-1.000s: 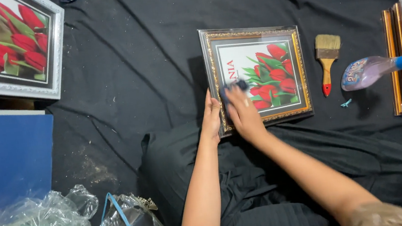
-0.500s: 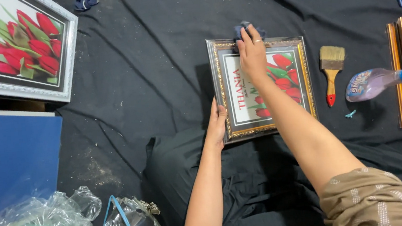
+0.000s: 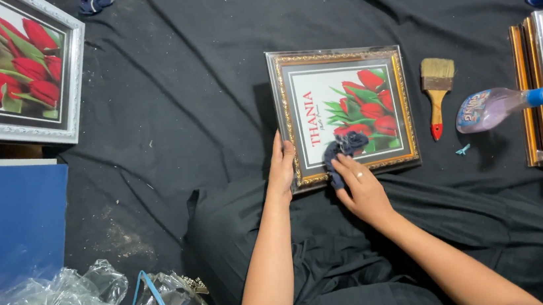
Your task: The person wipes the back and front surfaces of a framed picture using a cloth, then places it on a stack of other frames.
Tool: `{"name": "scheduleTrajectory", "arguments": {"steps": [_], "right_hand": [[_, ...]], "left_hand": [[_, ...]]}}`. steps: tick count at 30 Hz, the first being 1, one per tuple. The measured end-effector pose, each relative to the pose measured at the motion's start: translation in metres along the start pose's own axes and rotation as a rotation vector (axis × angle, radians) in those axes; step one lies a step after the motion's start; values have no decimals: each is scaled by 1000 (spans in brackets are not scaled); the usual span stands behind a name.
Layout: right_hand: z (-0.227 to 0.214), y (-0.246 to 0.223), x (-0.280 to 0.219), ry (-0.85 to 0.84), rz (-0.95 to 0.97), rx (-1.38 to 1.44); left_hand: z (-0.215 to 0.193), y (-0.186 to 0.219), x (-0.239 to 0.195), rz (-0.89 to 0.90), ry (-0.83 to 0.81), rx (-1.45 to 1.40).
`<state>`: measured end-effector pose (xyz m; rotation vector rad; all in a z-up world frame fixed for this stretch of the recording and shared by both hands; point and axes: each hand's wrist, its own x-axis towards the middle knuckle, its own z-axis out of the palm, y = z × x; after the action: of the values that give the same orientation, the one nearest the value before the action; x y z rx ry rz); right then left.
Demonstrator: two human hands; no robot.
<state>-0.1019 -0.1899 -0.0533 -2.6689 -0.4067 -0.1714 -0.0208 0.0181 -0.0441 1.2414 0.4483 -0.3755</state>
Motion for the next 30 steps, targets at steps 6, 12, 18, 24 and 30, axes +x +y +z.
{"name": "scheduleTrajectory", "arguments": {"steps": [6,12,18,24,30], "right_hand": [[12,9,62,-116,179,261],[13,43,63,263,1079,1569],[-32,56,33,277,1218,2126],[-60,43,25,173,1110,2170],[-78,30,24,-74,867,1928]], "left_hand": [[-5,8,15,31,106,203],[-2,6,18,35,196,354],[-22,-51,52,46,312,577],[7,-13,8,830,473,934],[60,16,-28,197,-280,611]]}}
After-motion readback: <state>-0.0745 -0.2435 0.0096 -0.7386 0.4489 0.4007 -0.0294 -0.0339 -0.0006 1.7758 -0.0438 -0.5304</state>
